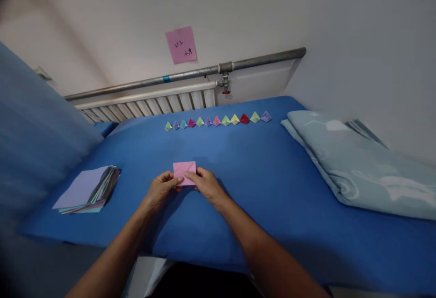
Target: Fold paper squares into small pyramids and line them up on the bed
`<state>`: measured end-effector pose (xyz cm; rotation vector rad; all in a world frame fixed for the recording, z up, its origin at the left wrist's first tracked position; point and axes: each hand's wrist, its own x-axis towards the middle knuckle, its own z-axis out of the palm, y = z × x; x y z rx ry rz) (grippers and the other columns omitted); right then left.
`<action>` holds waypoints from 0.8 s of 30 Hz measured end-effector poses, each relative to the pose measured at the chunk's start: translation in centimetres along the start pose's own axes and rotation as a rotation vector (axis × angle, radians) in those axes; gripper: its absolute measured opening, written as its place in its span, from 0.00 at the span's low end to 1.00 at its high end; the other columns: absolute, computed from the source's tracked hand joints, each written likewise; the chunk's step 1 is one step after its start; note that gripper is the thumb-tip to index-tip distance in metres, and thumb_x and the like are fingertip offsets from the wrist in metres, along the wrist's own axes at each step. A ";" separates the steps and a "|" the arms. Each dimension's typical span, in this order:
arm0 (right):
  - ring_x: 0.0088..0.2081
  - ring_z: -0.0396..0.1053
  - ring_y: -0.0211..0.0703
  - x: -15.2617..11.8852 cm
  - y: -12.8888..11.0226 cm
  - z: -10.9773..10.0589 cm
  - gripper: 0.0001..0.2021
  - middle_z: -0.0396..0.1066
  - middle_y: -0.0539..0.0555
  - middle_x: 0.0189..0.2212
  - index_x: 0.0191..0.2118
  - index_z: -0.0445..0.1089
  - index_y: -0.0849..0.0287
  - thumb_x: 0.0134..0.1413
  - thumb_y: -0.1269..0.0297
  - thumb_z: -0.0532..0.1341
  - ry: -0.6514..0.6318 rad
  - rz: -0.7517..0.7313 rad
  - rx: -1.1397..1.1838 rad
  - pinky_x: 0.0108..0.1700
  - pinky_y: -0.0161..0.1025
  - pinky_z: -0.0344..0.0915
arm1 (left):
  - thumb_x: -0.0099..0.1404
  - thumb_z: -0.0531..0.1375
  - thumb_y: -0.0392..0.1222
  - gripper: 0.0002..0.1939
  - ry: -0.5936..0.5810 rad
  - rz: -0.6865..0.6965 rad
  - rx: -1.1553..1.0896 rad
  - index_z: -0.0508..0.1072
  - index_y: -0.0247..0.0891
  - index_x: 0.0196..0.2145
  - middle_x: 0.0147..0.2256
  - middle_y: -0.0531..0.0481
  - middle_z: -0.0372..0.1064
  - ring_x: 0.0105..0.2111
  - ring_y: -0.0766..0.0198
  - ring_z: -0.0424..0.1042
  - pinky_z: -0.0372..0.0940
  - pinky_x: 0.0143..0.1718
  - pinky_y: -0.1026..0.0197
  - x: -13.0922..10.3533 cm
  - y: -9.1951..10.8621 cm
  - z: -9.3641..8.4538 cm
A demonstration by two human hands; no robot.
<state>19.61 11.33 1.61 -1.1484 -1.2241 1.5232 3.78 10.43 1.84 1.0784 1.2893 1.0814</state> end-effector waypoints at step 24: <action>0.24 0.59 0.35 -0.3 0.3 0.2 0.12 0.64 0.47 0.19 0.24 0.70 0.60 0.39 0.54 0.63 -0.031 -0.012 0.040 0.27 0.33 0.55 | 0.49 0.67 0.55 0.19 -0.121 -0.028 -0.043 0.73 0.35 0.28 0.24 0.54 0.68 0.23 0.70 0.63 0.59 0.29 0.65 -1.2 0.5 0.0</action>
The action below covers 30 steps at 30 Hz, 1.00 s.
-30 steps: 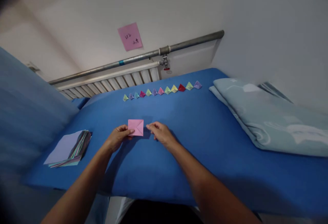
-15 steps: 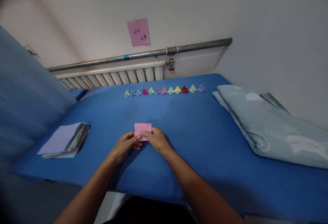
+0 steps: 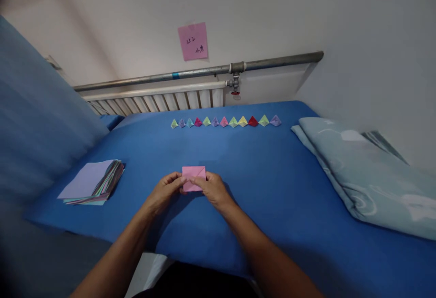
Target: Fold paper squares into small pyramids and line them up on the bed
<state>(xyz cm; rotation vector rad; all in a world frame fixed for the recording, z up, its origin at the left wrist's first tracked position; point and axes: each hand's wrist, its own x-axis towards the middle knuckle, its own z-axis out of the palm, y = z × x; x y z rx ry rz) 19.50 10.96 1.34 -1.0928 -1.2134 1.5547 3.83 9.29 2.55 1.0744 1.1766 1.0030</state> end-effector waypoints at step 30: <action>0.17 0.57 0.38 -0.1 -0.2 0.5 0.16 0.59 0.48 0.12 0.21 0.68 0.58 0.39 0.48 0.62 0.024 0.123 -0.288 0.21 0.36 0.51 | 0.41 0.68 0.59 0.25 0.179 0.123 -0.230 0.62 0.37 0.17 0.18 0.58 0.54 0.21 0.72 0.51 0.47 0.25 0.64 1.2 -1.7 0.7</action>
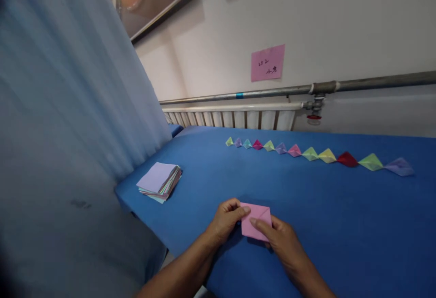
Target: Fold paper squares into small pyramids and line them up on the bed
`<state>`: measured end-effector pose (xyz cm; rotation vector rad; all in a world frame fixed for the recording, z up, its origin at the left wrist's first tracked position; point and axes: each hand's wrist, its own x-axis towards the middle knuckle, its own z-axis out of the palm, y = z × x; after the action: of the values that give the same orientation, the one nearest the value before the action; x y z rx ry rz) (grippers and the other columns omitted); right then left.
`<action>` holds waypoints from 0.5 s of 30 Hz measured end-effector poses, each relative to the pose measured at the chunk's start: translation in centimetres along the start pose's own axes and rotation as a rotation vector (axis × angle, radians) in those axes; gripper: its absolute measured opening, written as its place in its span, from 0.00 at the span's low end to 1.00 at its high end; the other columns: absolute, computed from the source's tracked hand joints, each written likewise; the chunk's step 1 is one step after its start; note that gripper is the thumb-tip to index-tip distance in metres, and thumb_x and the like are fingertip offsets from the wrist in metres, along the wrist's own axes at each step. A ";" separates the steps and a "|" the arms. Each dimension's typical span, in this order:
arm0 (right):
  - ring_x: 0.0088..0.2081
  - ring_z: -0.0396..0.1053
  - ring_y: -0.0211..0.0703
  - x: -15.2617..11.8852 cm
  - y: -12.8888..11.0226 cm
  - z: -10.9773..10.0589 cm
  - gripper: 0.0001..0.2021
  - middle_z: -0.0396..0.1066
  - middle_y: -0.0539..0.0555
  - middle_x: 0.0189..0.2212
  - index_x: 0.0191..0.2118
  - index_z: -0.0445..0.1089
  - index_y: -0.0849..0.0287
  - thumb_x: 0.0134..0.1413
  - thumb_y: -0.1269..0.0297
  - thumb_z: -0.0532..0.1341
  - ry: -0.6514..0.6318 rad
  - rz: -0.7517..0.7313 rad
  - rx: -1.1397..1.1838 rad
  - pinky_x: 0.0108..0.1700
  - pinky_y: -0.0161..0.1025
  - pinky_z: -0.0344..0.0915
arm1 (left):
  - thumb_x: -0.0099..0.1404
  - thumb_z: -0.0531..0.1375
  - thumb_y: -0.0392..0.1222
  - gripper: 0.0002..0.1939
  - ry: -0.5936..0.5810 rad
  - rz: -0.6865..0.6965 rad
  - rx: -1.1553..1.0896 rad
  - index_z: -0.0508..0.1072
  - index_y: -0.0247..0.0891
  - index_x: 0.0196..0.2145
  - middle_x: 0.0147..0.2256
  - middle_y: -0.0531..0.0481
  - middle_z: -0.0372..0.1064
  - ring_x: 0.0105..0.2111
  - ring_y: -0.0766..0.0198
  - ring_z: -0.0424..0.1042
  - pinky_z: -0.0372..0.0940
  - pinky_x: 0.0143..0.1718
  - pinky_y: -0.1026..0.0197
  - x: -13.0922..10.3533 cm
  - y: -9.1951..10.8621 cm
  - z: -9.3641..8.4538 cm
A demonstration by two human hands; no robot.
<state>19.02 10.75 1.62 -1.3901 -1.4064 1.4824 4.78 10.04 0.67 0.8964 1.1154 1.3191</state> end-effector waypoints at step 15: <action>0.17 0.53 0.38 0.5 0.4 -0.4 0.17 0.56 0.49 0.13 0.17 0.68 0.57 0.34 0.46 0.63 -0.029 0.070 -0.060 0.22 0.38 0.50 | 0.39 0.67 0.61 0.24 0.048 -0.019 -0.040 0.64 0.37 0.16 0.17 0.56 0.54 0.21 0.71 0.50 0.45 0.26 0.61 0.0 0.3 0.1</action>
<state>19.34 11.25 1.12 -1.4735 -1.4440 1.5217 4.80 10.10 0.97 0.8268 1.1284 1.3493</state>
